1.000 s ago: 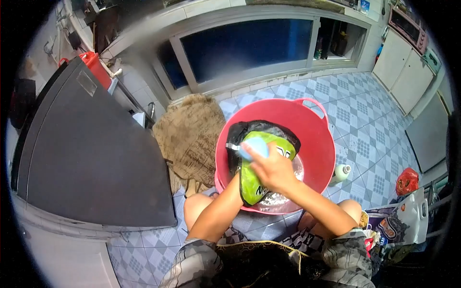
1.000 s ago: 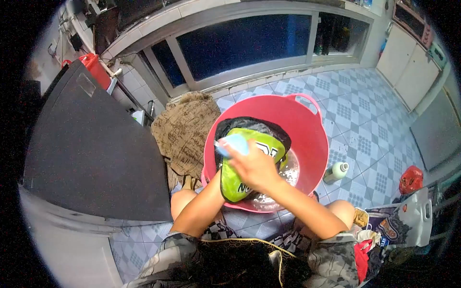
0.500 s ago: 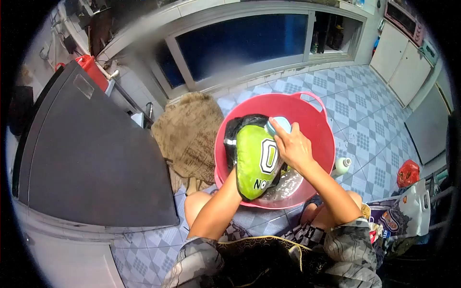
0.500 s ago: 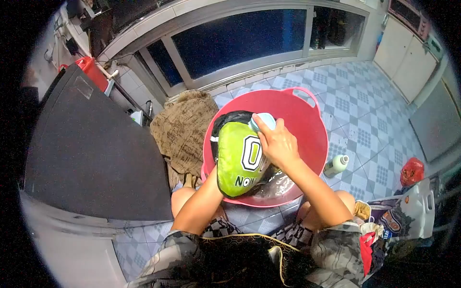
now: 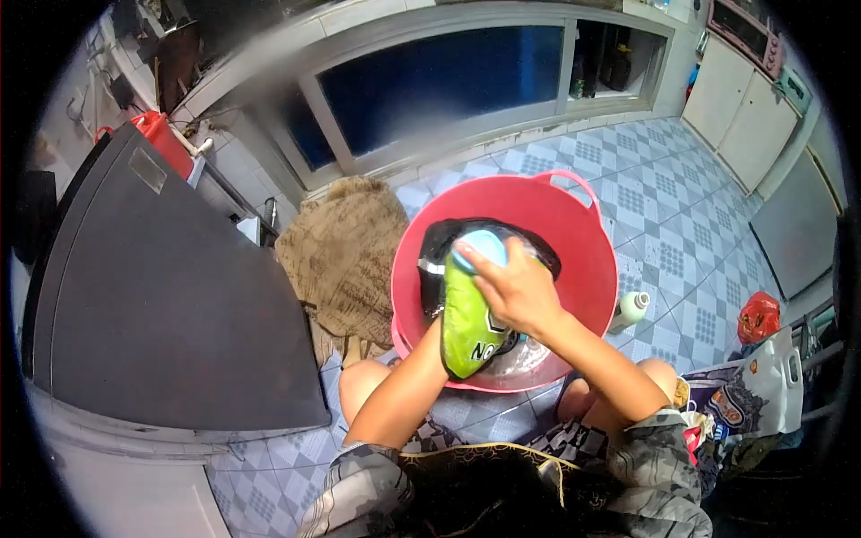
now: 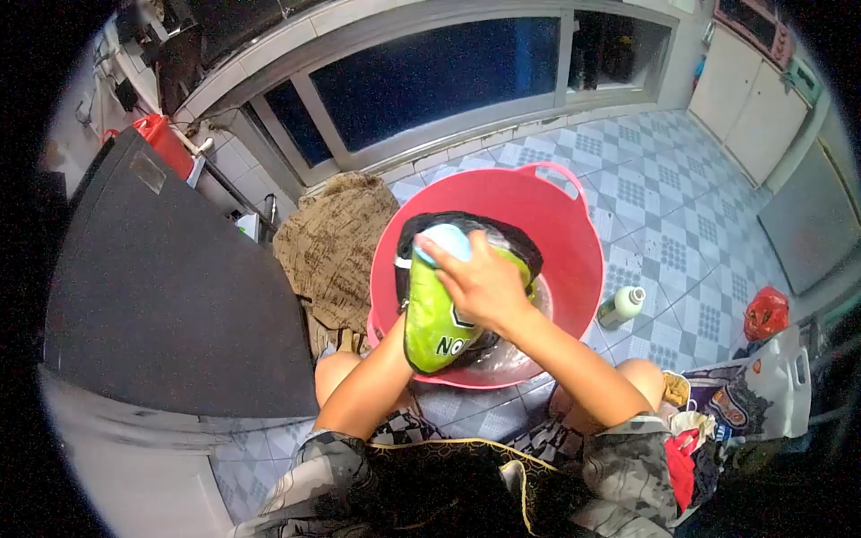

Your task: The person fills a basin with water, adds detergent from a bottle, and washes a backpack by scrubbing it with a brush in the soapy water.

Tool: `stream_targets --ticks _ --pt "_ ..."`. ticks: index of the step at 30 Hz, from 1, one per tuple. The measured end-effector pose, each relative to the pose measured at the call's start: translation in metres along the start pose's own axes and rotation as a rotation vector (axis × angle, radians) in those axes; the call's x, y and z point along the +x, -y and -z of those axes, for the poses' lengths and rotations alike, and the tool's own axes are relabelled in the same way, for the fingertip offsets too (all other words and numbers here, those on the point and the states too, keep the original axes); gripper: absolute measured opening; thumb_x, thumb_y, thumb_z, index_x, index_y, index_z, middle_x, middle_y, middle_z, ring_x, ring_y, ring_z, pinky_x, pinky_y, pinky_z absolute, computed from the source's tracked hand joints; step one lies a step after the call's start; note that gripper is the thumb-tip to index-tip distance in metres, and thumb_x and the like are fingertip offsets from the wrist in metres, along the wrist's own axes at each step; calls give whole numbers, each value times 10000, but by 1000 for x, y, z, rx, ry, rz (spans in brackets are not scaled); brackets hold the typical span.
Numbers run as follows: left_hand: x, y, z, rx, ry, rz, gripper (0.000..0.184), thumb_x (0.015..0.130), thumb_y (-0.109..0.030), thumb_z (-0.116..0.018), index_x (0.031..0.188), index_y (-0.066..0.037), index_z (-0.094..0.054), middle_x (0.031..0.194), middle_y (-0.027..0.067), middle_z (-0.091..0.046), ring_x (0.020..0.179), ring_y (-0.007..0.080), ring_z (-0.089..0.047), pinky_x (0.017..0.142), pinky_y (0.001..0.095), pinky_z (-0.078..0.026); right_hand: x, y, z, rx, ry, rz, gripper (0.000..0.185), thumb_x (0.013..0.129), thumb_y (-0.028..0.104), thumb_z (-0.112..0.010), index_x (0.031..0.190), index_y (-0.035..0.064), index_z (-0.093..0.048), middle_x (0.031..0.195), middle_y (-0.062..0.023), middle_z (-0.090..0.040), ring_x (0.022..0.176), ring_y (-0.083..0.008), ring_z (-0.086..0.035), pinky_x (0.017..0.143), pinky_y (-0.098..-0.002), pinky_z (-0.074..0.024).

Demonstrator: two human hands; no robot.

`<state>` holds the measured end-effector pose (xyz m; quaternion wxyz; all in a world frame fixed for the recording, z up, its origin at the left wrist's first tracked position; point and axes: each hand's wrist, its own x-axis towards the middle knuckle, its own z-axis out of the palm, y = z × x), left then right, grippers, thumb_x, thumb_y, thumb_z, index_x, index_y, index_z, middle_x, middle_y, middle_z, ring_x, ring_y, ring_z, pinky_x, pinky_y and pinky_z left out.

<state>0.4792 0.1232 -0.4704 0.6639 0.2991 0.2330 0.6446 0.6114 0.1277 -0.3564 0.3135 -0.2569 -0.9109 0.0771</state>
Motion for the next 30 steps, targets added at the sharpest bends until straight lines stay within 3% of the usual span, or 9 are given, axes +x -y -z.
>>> stream_targets --ticks 7,11,15,20,25,26,27,28,30 --pt "-4 -7 5 -48 6 40 374 941 -362 -391 1190 -101 -490 1093 103 -543 1027 223 -530 881 347 -440 -11 -43 13 -105 155 -307 477 837 240 -548 1296 341 -466 909 -155 -474 695 -307 -577 581 -405 -498" --pt "-2 0 2 -56 3 36 375 941 -362 -389 1195 -104 -487 1097 105 -541 1029 228 -529 885 348 -436 -14 14 6 46 65 58 437 833 284 -562 1261 352 -508 886 -173 -485 689 -314 -582 568 -412 -502" --pt "-3 1 0 -83 -7 48 377 940 -362 -386 1199 -107 -484 1101 107 -538 1031 232 -528 888 350 -432 -2 -39 13 -111 122 -376 460 816 277 -576 1267 328 -500 871 -161 -505 703 -301 -592 589 -434 -507" --pt "5 2 -3 -106 2 48 379 940 -363 -383 1205 -111 -481 1105 109 -535 1033 238 -526 892 351 -427 -22 6 3 5 85 -13 478 818 281 -579 1282 340 -482 919 -177 -509 747 -311 -604 605 -428 -513" --pt "11 0 -2 -151 -1 35 381 939 -363 -379 1210 -115 -478 1110 112 -532 1036 244 -525 897 352 -421 -4 -27 10 -37 92 -279 433 838 257 -550 1263 331 -507 905 -173 -483 723 -322 -595 589 -416 -509" --pt "20 8 -2 -204 5 -4 381 939 -363 -378 1211 -115 -477 1111 112 -532 1036 245 -525 898 353 -420 -10 -17 7 5 82 -233 435 835 263 -553 1261 333 -509 915 -176 -482 733 -326 -595 599 -416 -511" --pt "26 42 -17 -464 136 -402 346 940 -305 -403 1193 -83 -487 1079 106 -544 1009 232 -531 877 353 -430 -14 -4 5 2 107 -105 444 825 272 -567 1260 338 -511 933 -179 -480 756 -331 -597 613 -406 -516" --pt "24 26 9 -246 37 -96 346 940 -305 -404 1192 -83 -488 1079 106 -544 1009 232 -531 876 353 -430 -16 11 3 75 41 8 444 819 277 -574 1255 339 -515 918 -173 -480 745 -326 -592 590 -408 -506" --pt "19 19 6 -199 3 -45 345 940 -303 -404 1192 -83 -488 1079 106 -544 1008 231 -531 876 352 -430 -2 2 6 -41 150 -131 469 831 266 -564 1283 359 -476 888 -164 -473 715 -310 -581 565 -398 -496"
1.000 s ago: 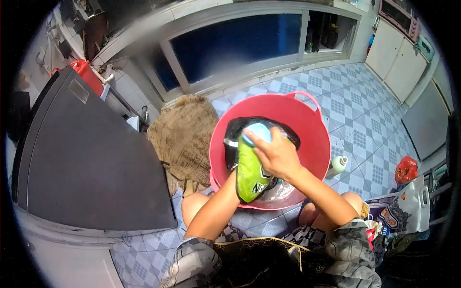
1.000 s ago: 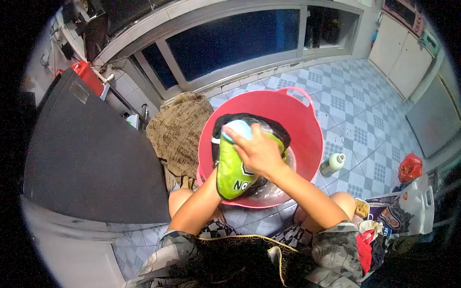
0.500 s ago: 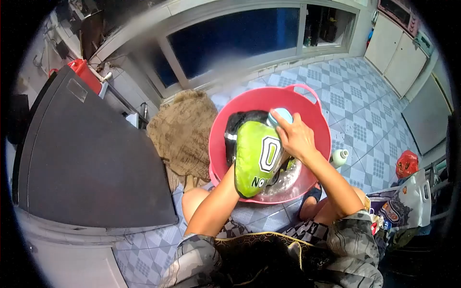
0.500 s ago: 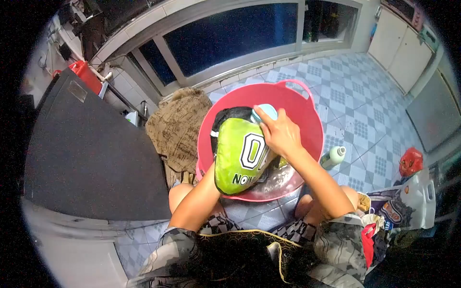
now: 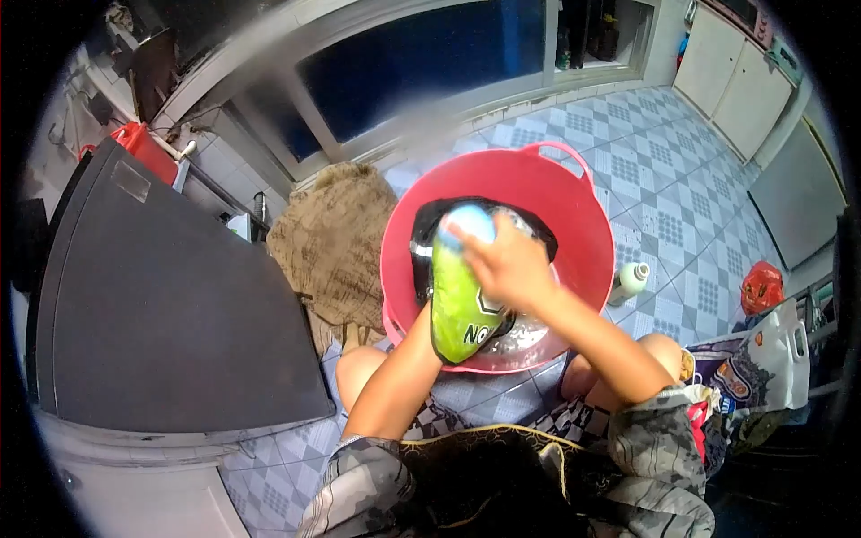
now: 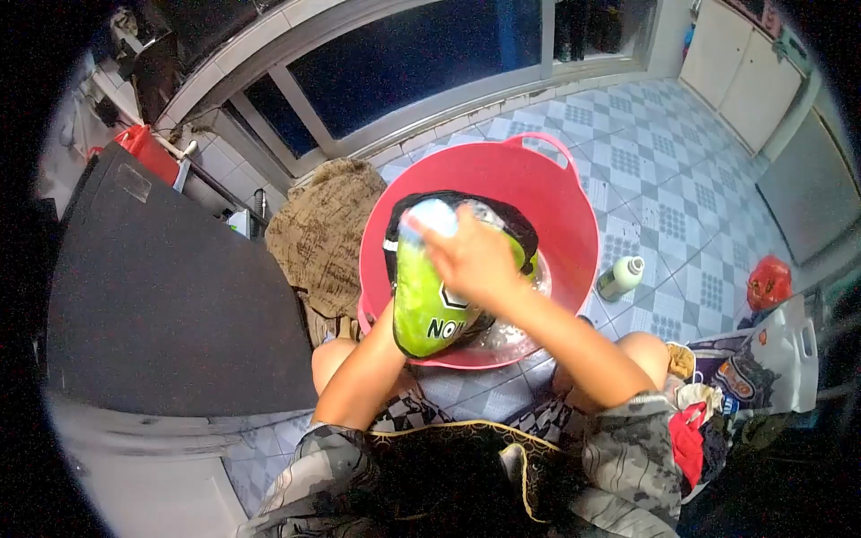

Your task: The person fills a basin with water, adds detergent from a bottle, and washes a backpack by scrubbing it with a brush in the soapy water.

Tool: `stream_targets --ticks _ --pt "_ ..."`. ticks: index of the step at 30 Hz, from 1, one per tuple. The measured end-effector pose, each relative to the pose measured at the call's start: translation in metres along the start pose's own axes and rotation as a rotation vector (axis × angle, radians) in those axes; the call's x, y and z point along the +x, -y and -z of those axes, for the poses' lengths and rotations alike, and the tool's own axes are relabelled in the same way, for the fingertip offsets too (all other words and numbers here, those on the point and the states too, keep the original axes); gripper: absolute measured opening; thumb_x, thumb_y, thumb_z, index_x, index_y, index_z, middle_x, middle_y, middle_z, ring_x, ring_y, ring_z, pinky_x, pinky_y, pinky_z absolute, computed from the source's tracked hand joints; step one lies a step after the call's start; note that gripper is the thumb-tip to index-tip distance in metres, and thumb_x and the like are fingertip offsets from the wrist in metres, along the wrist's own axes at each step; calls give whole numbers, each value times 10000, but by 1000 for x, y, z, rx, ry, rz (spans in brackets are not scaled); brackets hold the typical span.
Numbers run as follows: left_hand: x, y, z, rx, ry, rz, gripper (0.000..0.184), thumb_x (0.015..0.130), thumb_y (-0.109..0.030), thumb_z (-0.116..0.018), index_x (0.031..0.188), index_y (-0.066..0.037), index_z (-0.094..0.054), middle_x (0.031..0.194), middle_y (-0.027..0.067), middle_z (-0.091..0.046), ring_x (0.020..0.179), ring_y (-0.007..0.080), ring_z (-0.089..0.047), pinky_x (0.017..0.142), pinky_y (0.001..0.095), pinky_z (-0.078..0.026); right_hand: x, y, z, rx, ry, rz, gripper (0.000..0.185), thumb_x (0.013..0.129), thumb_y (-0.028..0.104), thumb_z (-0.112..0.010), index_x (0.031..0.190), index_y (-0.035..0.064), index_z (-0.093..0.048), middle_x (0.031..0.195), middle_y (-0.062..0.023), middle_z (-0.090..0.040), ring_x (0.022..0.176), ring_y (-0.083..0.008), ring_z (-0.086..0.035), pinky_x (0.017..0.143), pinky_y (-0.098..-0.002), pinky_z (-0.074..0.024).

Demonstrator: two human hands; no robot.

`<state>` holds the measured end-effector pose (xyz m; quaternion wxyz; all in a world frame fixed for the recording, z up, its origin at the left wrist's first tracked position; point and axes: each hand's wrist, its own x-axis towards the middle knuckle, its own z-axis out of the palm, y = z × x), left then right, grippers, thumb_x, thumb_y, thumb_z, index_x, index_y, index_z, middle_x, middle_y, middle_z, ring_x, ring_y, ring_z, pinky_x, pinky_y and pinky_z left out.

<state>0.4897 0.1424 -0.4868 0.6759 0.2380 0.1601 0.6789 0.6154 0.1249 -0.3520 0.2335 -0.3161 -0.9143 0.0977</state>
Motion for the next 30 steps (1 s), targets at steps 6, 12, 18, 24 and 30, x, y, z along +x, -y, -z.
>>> stream_targets --ticks 6,12,18,24,30 --pt "-6 -10 -6 35 -21 9 342 940 -299 -407 1191 -81 -488 1079 105 -545 1007 230 -531 874 349 -431 -3 6 -9 -16 -136 101 459 830 247 -555 1274 345 -493 896 -165 -465 714 -309 -575 561 -399 -487" --pt "-6 -13 -5 47 -26 21 339 939 -294 -410 1190 -80 -489 1079 104 -545 1005 228 -532 872 347 -432 18 -28 -1 5 -103 -126 450 849 213 -529 1277 339 -480 844 -154 -458 673 -296 -565 537 -421 -477" --pt "-7 -14 -7 77 -34 34 336 939 -289 -413 1189 -79 -490 1078 103 -546 1004 226 -532 871 344 -433 -11 13 -1 126 20 236 463 833 258 -558 1281 349 -480 872 -161 -477 699 -296 -580 567 -402 -504" --pt "-10 -15 -9 82 -35 48 333 938 -285 -416 1188 -77 -490 1078 101 -546 1003 224 -532 869 342 -435 -2 -16 -2 78 -35 -90 462 850 268 -543 1297 348 -459 927 -187 -477 755 -332 -585 592 -418 -499" --pt "-12 -18 -10 112 -47 54 330 938 -280 -418 1187 -76 -491 1078 100 -547 1001 222 -532 867 339 -436 8 -20 -3 32 -60 -80 483 857 265 -529 1318 368 -428 884 -162 -495 763 -320 -587 592 -422 -495"
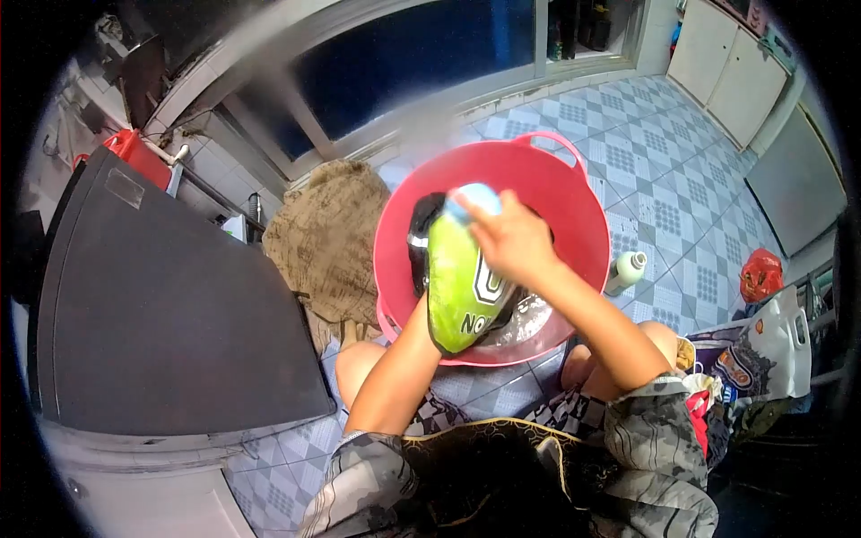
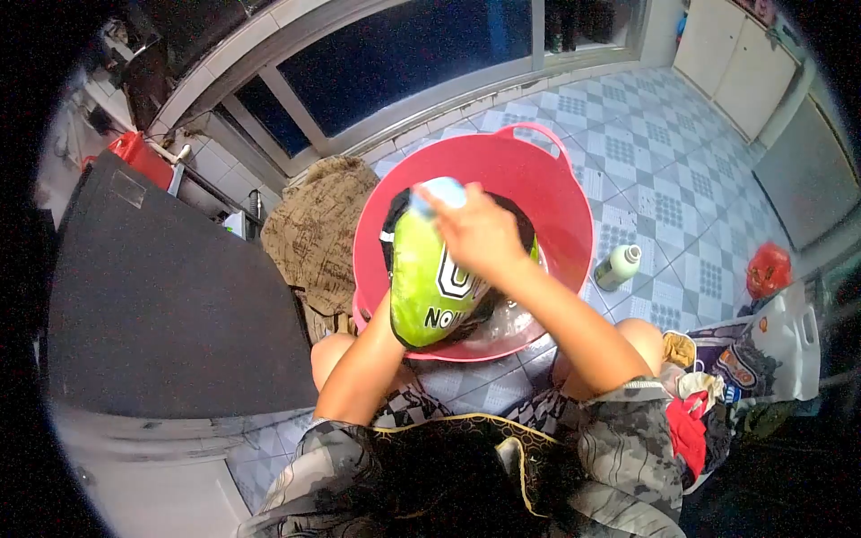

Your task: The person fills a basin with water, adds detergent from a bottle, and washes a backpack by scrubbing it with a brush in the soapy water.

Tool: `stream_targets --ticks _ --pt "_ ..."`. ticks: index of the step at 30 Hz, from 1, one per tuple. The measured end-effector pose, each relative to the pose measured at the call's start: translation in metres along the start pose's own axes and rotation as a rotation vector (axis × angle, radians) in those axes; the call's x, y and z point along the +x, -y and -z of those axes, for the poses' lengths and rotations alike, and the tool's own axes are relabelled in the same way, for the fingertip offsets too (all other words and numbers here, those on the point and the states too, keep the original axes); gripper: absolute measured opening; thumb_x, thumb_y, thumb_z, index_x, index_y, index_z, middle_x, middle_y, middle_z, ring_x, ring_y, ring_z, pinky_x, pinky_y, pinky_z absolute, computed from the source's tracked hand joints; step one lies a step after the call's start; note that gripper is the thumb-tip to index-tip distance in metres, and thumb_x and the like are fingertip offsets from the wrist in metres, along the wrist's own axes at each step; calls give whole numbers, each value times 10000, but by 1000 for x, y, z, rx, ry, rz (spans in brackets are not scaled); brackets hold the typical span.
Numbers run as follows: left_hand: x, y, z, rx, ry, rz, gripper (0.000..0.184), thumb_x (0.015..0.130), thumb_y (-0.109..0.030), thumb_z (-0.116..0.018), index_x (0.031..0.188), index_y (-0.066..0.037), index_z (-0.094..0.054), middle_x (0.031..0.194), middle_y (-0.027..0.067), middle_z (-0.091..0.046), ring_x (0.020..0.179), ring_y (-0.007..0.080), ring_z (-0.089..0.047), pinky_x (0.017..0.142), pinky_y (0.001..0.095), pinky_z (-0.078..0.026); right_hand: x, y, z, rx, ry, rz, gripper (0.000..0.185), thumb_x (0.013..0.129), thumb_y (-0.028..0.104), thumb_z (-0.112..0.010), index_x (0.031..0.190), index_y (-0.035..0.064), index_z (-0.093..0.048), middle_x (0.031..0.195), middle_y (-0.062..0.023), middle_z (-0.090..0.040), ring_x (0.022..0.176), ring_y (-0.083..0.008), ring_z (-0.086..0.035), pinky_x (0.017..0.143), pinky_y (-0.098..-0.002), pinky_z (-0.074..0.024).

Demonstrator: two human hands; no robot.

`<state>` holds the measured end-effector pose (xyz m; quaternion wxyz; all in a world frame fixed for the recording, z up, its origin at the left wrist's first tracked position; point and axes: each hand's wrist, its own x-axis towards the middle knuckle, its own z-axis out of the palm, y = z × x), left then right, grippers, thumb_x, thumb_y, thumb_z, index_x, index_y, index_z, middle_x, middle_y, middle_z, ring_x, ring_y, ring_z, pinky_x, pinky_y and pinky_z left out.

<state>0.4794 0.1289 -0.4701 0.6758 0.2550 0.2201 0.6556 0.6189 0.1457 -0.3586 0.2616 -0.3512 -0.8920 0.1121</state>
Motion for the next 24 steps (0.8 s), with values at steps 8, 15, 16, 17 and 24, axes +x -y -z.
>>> stream_targets --ticks 8,15,16,17,24 --pt "-5 -10 6 6 8 0 326 937 -274 -422 1186 -74 -492 1078 99 -547 1000 220 -532 865 336 -437 -34 48 -7 119 109 247 434 875 293 -489 1300 368 -449 911 -196 -477 740 -318 -586 646 -428 -508" --pt "-14 -24 10 15 -2 -2 323 936 -269 -425 1185 -73 -492 1078 98 -548 998 218 -532 863 333 -438 -2 -33 -12 3 48 -271 477 899 283 -447 1363 333 -353 922 -202 -486 775 -367 -575 659 -469 -498" --pt "-15 -29 12 13 0 -7 323 936 -268 -426 1184 -73 -492 1078 98 -548 998 217 -532 863 333 -439 -6 -33 -15 74 48 -320 472 909 291 -425 1371 325 -338 937 -216 -479 778 -386 -571 675 -484 -494" --pt "-16 -34 13 12 2 -11 322 936 -267 -426 1184 -72 -492 1078 98 -548 998 217 -532 863 332 -439 -8 -23 -14 148 -13 -281 468 920 306 -401 1380 317 -320 965 -232 -466 778 -409 -564 698 -501 -483" --pt "-16 -36 9 35 -19 -24 319 936 -262 -430 1183 -71 -493 1077 96 -548 996 215 -532 861 329 -440 -29 34 -11 178 43 334 505 805 187 -586 1282 318 -481 946 -200 -473 748 -352 -560 637 -413 -497"
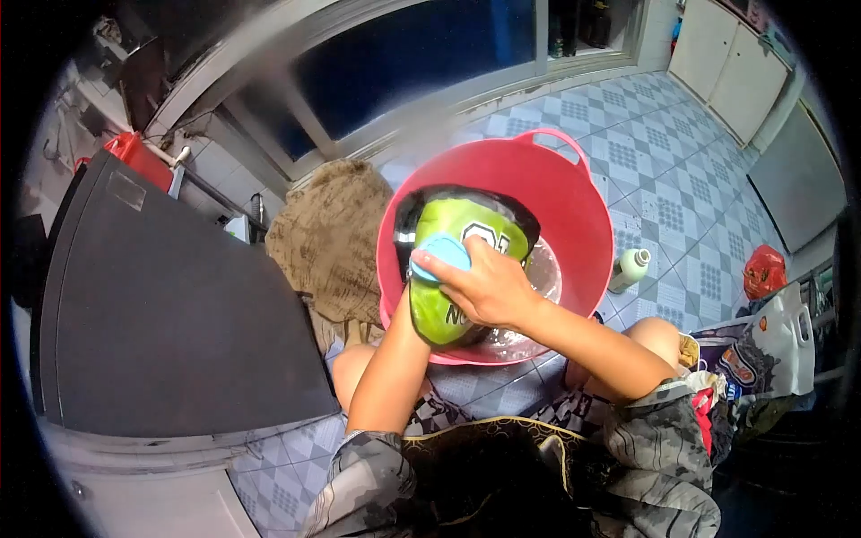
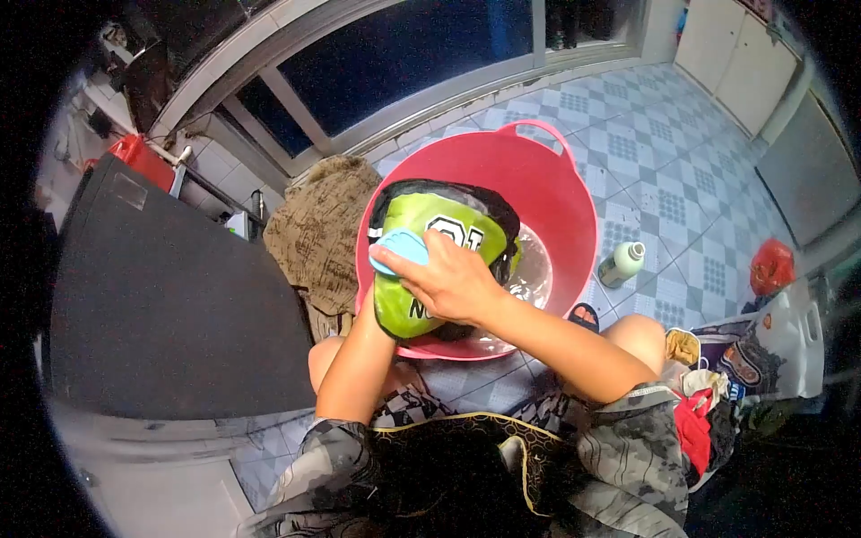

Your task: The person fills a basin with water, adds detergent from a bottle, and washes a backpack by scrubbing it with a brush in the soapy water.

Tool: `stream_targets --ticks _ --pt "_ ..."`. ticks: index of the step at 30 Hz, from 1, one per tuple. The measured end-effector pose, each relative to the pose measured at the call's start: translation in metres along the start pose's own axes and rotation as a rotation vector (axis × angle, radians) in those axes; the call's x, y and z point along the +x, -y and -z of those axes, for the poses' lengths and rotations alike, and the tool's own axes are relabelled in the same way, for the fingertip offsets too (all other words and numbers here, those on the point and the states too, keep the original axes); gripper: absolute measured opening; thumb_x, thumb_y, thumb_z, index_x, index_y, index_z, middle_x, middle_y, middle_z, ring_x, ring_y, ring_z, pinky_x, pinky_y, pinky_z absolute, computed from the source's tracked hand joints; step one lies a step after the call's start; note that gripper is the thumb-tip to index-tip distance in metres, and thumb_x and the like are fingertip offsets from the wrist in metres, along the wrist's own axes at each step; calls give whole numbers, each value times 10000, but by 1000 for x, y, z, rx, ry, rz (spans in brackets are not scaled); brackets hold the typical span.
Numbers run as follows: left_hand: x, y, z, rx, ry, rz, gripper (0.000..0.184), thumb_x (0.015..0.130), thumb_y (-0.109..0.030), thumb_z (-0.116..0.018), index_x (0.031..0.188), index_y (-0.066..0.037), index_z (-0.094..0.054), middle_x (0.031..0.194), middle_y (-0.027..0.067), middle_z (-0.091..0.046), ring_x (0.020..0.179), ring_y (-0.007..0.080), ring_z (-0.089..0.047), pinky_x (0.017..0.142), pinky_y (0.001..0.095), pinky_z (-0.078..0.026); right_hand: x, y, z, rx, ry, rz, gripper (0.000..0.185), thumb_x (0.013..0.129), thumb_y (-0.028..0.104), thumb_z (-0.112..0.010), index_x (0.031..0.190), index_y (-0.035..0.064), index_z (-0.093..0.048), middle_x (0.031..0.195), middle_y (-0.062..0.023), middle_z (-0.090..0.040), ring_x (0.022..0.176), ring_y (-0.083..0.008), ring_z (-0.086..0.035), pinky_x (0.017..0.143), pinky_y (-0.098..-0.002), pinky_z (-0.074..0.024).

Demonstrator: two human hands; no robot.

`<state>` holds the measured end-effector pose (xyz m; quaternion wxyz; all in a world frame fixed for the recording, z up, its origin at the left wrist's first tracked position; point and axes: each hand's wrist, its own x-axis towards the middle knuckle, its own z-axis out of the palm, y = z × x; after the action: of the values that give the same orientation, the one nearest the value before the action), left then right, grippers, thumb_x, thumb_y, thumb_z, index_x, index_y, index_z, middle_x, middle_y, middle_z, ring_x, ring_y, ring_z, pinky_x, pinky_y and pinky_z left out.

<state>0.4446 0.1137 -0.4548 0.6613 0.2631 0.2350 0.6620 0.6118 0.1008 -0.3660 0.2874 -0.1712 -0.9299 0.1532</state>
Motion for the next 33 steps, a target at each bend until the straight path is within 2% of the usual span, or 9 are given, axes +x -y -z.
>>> stream_targets --ticks 6,10,14,18,20,23,30,32,33 --pt "-14 -6 6 2 -21 7 316 935 -257 -432 1182 -70 -494 1077 95 -549 995 213 -532 859 327 -441 13 -57 -1 -52 -37 -680 490 902 278 -435 1376 332 -323 967 -237 -474 746 -380 -577 640 -451 -506" --pt "-16 -12 8 -2 -36 -8 314 935 -254 -434 1181 -69 -494 1077 95 -549 994 212 -532 858 325 -442 10 12 -20 27 -21 -87 466 897 295 -414 1354 366 -361 1038 -287 -468 827 -393 -593 688 -471 -495" --pt "-21 -20 7 -4 -52 -26 313 934 -251 -436 1181 -68 -495 1077 94 -550 993 211 -533 857 323 -443 17 -58 2 -107 70 -679 496 906 311 -397 1391 335 -297 1027 -245 -497 830 -378 -595 702 -462 -489" --pt "-20 -35 1 -14 -36 -54 311 934 -248 -438 1180 -67 -495 1077 93 -550 992 209 -533 855 322 -444 4 -95 -31 232 -196 -893 517 925 329 -374 1419 307 -225 1039 -268 -497 883 -434 -560 818 -483 -452" --pt "-20 -42 -2 -15 -35 -65 310 934 -247 -439 1180 -67 -495 1077 93 -550 991 209 -533 855 321 -444 8 -102 -46 383 -245 -879 531 941 281 -365 1439 230 -188 1177 -279 -473 1049 -422 -513 932 -437 -393" --pt "-18 -20 -7 -36 -48 -41 308 934 -244 -440 1179 -66 -495 1077 92 -550 991 208 -533 854 320 -444 18 -75 -39 963 -556 -832 517 953 190 -360 1426 65 -191 1401 -198 -346 1274 -267 -355 1034 -332 -283" --pt "-9 15 -14 -48 -46 23 305 933 -239 -443 1178 -64 -496 1077 91 -551 989 206 -533 852 317 -446 18 -15 -5 384 -292 -593 554 902 228 -469 1414 142 -275 1228 -241 -448 1071 -391 -506 939 -414 -391" --pt "-11 11 -14 -33 -47 20 304 933 -237 -444 1178 -64 -496 1076 91 -551 989 205 -533 851 316 -446 15 16 14 111 85 -349 576 866 247 -515 1403 237 -307 1008 -238 -481 865 -398 -553 768 -448 -467" --pt "-15 7 -13 -38 -52 16 304 933 -237 -445 1178 -64 -496 1076 91 -551 988 205 -533 851 315 -446 7 15 8 69 -36 -108 542 875 271 -492 1388 298 -321 932 -236 -471 734 -376 -573 641 -462 -493"
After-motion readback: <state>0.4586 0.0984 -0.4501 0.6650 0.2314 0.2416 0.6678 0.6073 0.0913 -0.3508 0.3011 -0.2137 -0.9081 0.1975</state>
